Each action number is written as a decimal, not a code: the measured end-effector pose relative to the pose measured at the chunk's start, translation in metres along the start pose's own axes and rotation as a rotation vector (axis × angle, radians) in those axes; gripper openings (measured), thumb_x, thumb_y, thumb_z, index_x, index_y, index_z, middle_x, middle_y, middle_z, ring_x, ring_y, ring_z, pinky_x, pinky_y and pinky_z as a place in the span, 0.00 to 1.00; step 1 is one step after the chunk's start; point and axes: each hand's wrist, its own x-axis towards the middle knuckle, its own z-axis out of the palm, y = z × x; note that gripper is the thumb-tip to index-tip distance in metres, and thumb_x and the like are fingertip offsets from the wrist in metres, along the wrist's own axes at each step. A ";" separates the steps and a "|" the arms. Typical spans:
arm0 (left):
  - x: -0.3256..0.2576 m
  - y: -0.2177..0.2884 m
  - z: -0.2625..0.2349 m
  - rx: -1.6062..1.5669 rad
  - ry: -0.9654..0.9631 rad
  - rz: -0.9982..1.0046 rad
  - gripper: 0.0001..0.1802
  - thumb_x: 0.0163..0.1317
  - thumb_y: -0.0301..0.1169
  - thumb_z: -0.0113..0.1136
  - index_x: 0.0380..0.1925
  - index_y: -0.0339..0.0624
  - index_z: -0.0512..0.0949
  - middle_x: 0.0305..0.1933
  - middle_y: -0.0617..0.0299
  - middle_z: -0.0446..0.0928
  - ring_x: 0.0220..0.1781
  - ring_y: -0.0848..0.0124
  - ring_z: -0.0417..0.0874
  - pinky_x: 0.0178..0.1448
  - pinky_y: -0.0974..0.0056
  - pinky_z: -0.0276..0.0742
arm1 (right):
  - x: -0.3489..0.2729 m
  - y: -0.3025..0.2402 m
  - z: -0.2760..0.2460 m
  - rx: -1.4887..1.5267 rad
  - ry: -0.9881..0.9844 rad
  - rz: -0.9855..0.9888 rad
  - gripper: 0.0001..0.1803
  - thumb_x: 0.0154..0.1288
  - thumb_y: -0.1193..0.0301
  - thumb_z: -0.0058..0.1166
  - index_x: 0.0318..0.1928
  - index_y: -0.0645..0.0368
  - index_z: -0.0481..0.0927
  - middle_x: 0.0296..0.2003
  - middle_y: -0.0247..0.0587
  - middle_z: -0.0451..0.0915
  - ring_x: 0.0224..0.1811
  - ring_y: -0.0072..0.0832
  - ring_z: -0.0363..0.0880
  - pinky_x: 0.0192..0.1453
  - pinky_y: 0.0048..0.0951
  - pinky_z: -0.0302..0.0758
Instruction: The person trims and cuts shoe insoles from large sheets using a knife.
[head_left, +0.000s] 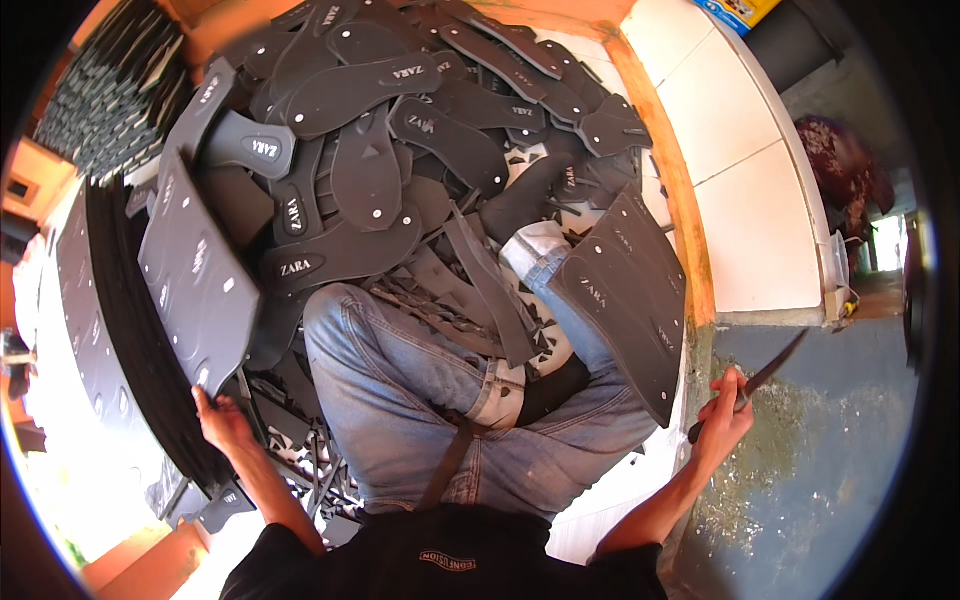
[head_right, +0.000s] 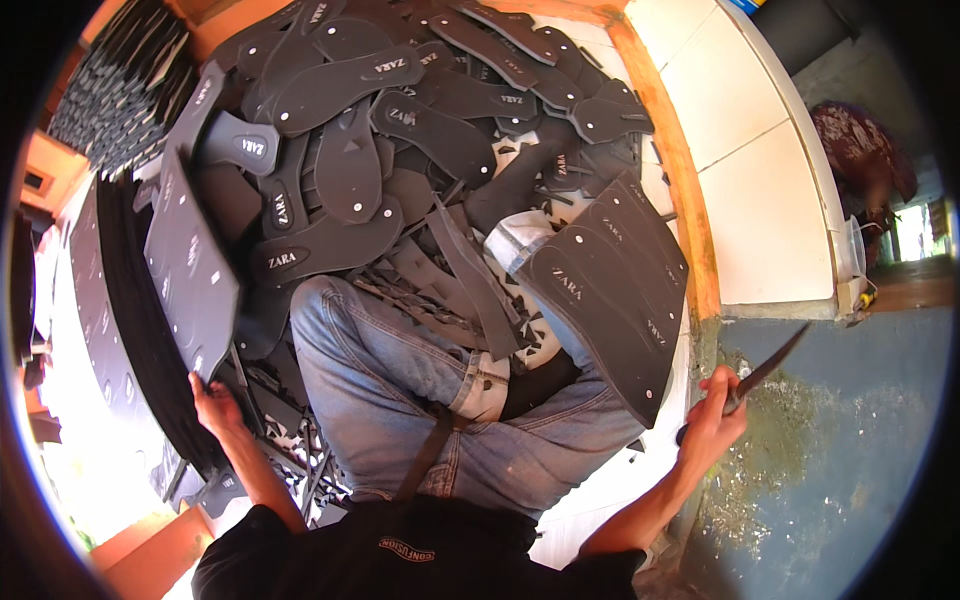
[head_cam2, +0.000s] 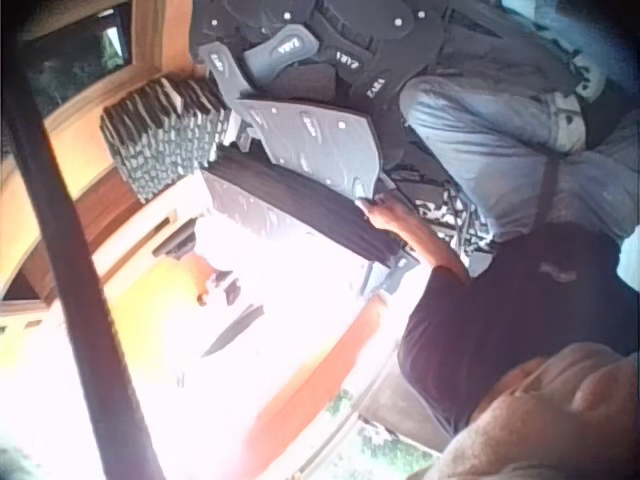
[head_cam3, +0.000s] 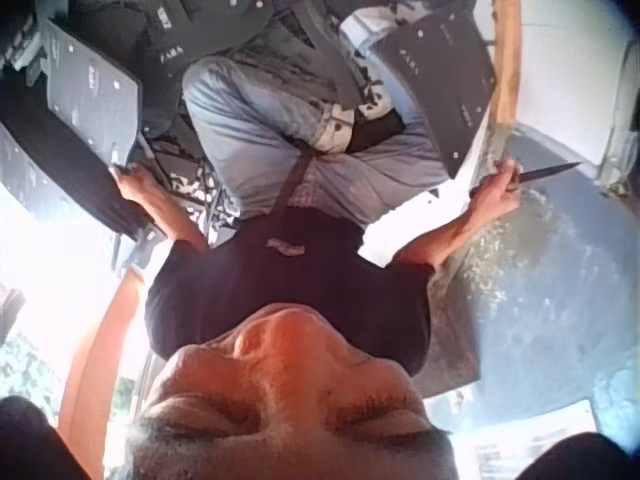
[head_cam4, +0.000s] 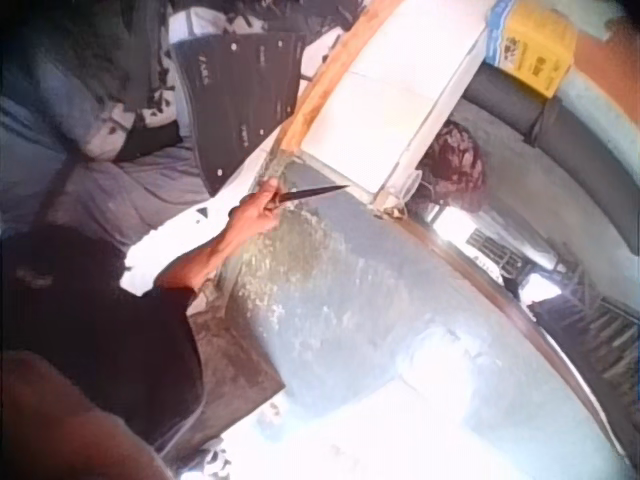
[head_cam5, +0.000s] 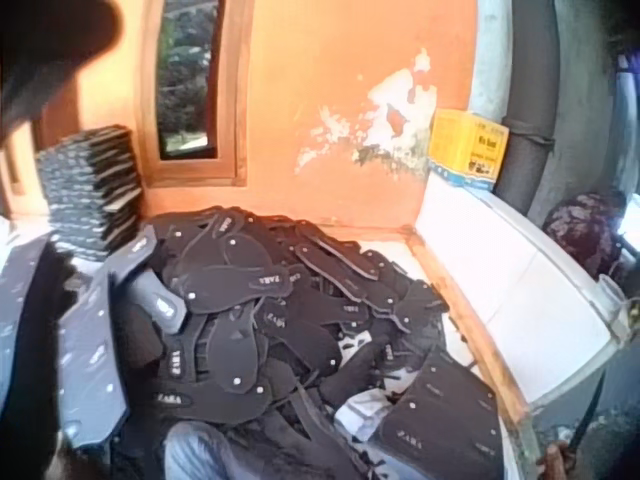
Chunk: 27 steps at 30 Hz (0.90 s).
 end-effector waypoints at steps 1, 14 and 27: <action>0.015 -0.002 -0.012 0.007 0.062 0.048 0.14 0.59 0.35 0.63 0.39 0.37 0.76 0.31 0.63 0.75 0.24 0.75 0.70 0.28 0.75 0.70 | 0.016 0.025 -0.006 -0.081 0.070 0.028 0.22 0.62 0.55 0.55 0.40 0.65 0.76 0.23 0.36 0.75 0.11 0.13 0.60 0.13 0.19 0.53; -0.257 -0.074 0.101 0.473 -1.102 -0.591 0.26 0.66 0.42 0.48 0.55 0.31 0.66 0.40 0.48 0.78 0.38 0.63 0.82 0.44 0.61 0.78 | 0.082 0.103 0.016 0.067 -0.406 0.465 0.24 0.52 0.56 0.64 0.36 0.66 0.76 0.25 0.38 0.77 0.13 0.13 0.62 0.13 0.19 0.58; -0.342 -0.095 0.158 0.255 -1.191 -0.938 0.15 0.58 0.22 0.54 0.47 0.39 0.74 0.43 0.56 0.78 0.44 0.65 0.81 0.49 0.61 0.78 | -0.021 0.035 0.038 0.130 -0.265 0.131 0.22 0.53 0.63 0.66 0.44 0.64 0.77 0.21 0.26 0.72 0.15 0.12 0.62 0.18 0.16 0.57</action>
